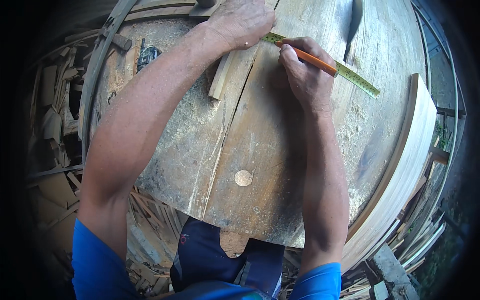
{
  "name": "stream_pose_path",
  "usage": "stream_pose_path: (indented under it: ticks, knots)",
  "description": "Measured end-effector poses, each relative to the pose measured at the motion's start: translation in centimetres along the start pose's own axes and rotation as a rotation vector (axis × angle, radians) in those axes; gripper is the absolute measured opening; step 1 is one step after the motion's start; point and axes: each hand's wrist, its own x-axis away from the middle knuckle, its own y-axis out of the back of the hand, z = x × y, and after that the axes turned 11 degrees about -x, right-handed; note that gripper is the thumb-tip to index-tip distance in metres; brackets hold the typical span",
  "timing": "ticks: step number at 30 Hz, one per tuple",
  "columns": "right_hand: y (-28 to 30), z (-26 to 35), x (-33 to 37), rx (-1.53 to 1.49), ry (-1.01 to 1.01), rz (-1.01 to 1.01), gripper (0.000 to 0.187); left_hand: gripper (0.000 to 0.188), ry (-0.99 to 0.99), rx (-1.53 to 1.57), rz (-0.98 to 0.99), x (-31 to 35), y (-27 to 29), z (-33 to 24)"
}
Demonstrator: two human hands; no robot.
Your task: The person measures wood planks using a tape measure and marks them with a pencil while working at a table saw station.
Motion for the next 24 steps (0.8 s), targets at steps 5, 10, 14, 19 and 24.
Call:
stream_pose_path:
  ticks: [5,10,14,19,24]
  knots:
    - [-0.2,0.4,-0.2,0.097,0.006,0.02,0.018,0.013,0.017,0.03,-0.088,0.1,-0.7,0.0]
    - [-0.3,0.2,-0.2,0.073,-0.066,0.018,0.018,0.013,0.014,0.012,-0.123,0.0,-1.1,-0.1]
    - [-0.3,-0.2,-0.3,0.101,-0.033,0.03,0.018,0.012,0.026,0.041,-0.13,-0.1,-1.1,-0.1]
    - [-0.3,-0.2,-0.4,0.124,-0.039,0.032,0.017,0.013,0.01,0.031,-0.108,-0.1,-0.9,-0.1]
    - [-0.3,0.0,-0.4,0.101,-0.058,0.047,0.018,0.015,0.022,0.053,-0.073,0.0,-0.5,0.0]
